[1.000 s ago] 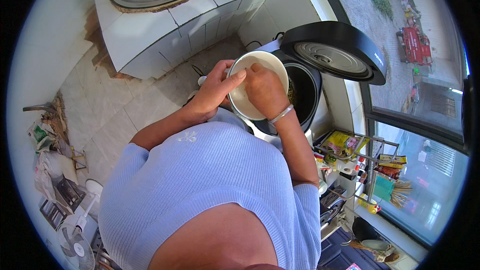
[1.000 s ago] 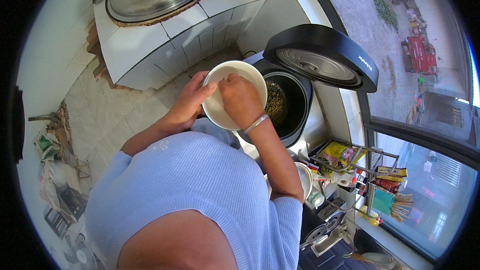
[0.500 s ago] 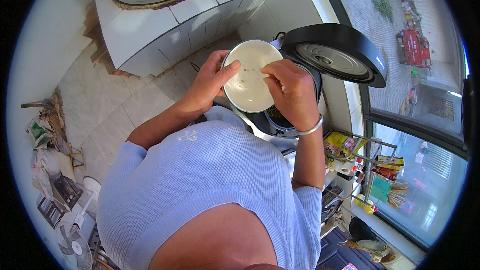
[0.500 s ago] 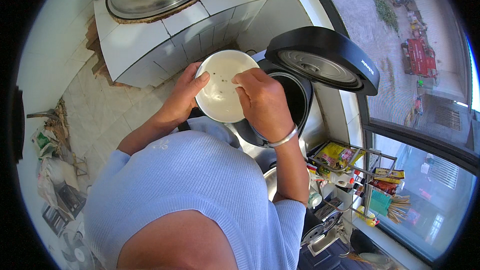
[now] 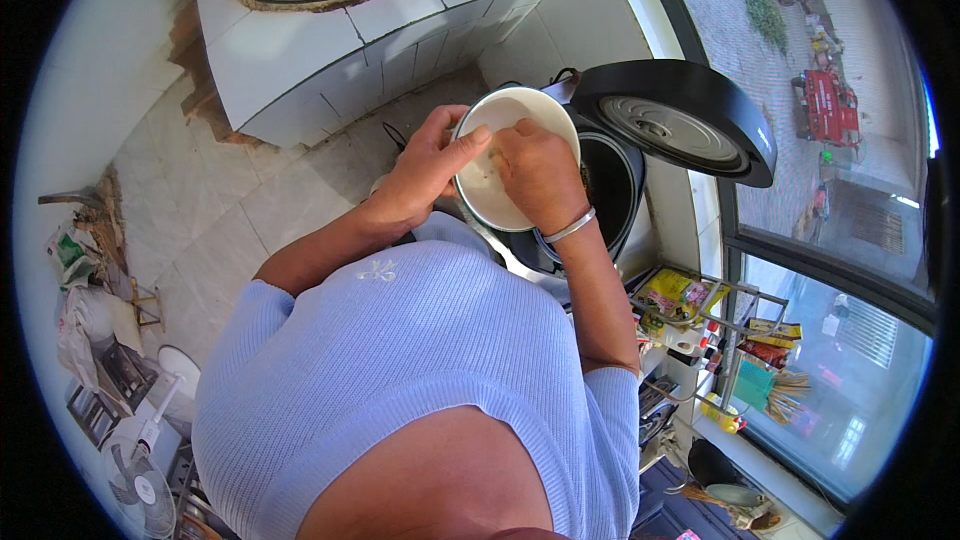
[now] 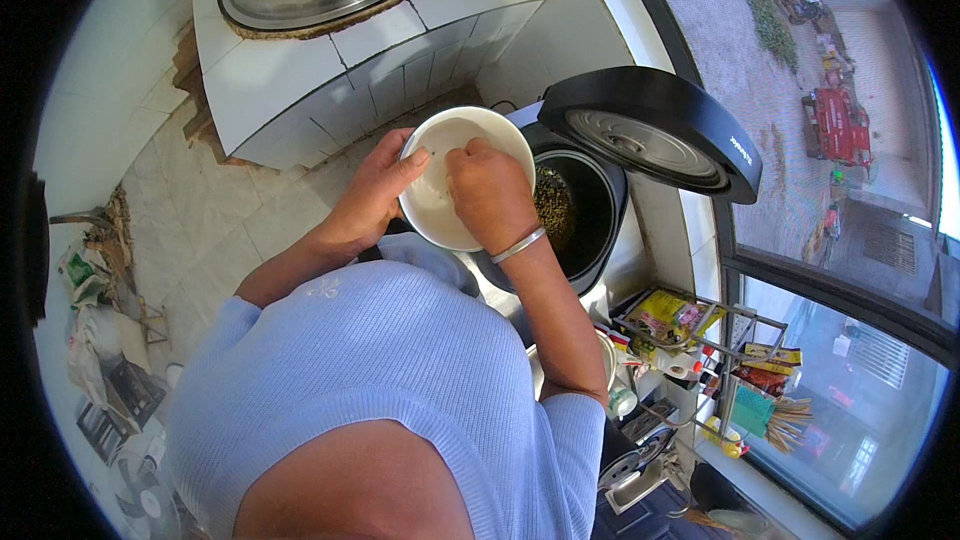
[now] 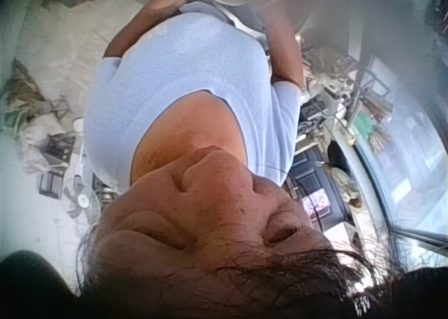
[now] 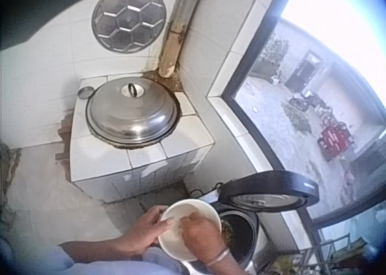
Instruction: The person moves a pressure cooker and a rice cooker in the kitchen. They rinse the inner pot of the rice cooker under a tap and then pour green mung beans from a bowl into the pot. The person then washes the beans in the pot under running water and transfers them into the rice cooker.
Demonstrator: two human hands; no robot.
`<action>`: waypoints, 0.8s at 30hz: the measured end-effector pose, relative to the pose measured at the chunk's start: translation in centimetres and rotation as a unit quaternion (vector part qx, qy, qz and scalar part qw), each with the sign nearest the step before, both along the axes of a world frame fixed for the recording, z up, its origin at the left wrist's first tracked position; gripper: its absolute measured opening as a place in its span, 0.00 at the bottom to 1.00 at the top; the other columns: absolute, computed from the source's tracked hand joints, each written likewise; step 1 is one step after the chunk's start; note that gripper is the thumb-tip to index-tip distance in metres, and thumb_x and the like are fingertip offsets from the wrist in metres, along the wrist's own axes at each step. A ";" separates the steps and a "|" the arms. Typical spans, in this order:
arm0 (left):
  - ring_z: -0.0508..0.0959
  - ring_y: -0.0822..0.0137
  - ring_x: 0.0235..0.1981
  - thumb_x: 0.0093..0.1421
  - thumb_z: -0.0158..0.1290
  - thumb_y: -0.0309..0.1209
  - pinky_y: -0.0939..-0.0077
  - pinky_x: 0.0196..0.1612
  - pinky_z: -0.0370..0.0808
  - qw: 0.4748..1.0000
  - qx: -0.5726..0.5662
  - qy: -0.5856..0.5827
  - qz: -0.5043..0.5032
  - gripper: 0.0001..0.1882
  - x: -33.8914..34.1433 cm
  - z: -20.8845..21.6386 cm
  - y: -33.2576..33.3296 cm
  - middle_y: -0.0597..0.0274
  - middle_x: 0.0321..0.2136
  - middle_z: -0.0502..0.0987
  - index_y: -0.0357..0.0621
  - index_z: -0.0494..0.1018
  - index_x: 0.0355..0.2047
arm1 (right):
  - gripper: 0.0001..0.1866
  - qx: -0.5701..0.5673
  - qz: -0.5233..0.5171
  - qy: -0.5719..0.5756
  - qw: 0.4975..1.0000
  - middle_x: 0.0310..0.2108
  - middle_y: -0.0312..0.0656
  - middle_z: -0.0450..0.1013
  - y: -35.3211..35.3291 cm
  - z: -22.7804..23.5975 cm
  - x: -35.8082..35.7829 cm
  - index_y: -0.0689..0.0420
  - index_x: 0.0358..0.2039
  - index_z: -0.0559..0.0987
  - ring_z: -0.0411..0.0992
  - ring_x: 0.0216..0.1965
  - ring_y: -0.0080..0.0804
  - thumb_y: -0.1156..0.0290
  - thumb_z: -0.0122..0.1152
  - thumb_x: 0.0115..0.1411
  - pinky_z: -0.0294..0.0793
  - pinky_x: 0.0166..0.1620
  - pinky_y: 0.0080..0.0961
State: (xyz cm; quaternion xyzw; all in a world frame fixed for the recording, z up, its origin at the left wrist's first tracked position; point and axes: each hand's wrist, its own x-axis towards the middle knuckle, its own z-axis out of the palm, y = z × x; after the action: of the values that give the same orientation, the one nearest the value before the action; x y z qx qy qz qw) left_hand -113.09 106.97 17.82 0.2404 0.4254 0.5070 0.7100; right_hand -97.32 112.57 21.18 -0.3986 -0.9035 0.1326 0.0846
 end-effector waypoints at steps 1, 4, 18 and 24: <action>0.74 0.71 0.36 0.58 0.55 0.50 0.78 0.31 0.74 1.000 -0.001 -0.001 0.002 0.31 0.0 0.1 0.0 0.57 0.37 0.71 0.41 0.61 0.52 | 0.04 0.012 0.005 -0.010 1.000 0.26 0.49 0.71 -0.1 0.0 -0.2 0.60 0.25 0.75 0.73 0.27 0.47 0.76 0.57 0.47 0.74 0.31 0.39; 0.74 0.70 0.36 0.58 0.55 0.50 0.77 0.31 0.75 1.000 -0.002 -0.005 0.003 0.31 0.0 0.1 0.0 0.57 0.38 0.71 0.41 0.61 0.52 | 0.03 0.022 0.020 -0.040 0.999 0.26 0.49 0.71 -0.3 0.0 -0.6 0.60 0.23 0.75 0.74 0.27 0.45 0.76 0.56 0.46 0.75 0.31 0.37; 0.76 0.68 0.38 0.58 0.56 0.49 0.76 0.30 0.78 1.000 0.001 -0.007 -0.004 0.32 -0.2 0.4 0.2 0.54 0.39 0.71 0.39 0.59 0.52 | 0.03 -0.004 0.011 -0.028 1.000 0.25 0.50 0.72 0.1 -0.4 -0.7 0.60 0.23 0.75 0.74 0.27 0.47 0.75 0.56 0.47 0.75 0.32 0.39; 0.76 0.68 0.37 0.58 0.55 0.49 0.75 0.32 0.77 1.000 0.007 -0.012 0.004 0.33 -0.1 0.0 0.3 0.53 0.39 0.71 0.38 0.59 0.53 | 0.10 -0.099 -0.002 0.121 0.988 0.28 0.48 0.73 0.7 2.4 0.5 0.60 0.32 0.77 0.73 0.30 0.49 0.80 0.60 0.46 0.73 0.35 0.36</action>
State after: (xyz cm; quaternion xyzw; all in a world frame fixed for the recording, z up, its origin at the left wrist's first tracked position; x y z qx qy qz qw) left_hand -113.23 107.23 17.79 0.2370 0.4141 0.5160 0.7114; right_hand -96.79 113.24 23.62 -0.3876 -0.8684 0.2687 0.1533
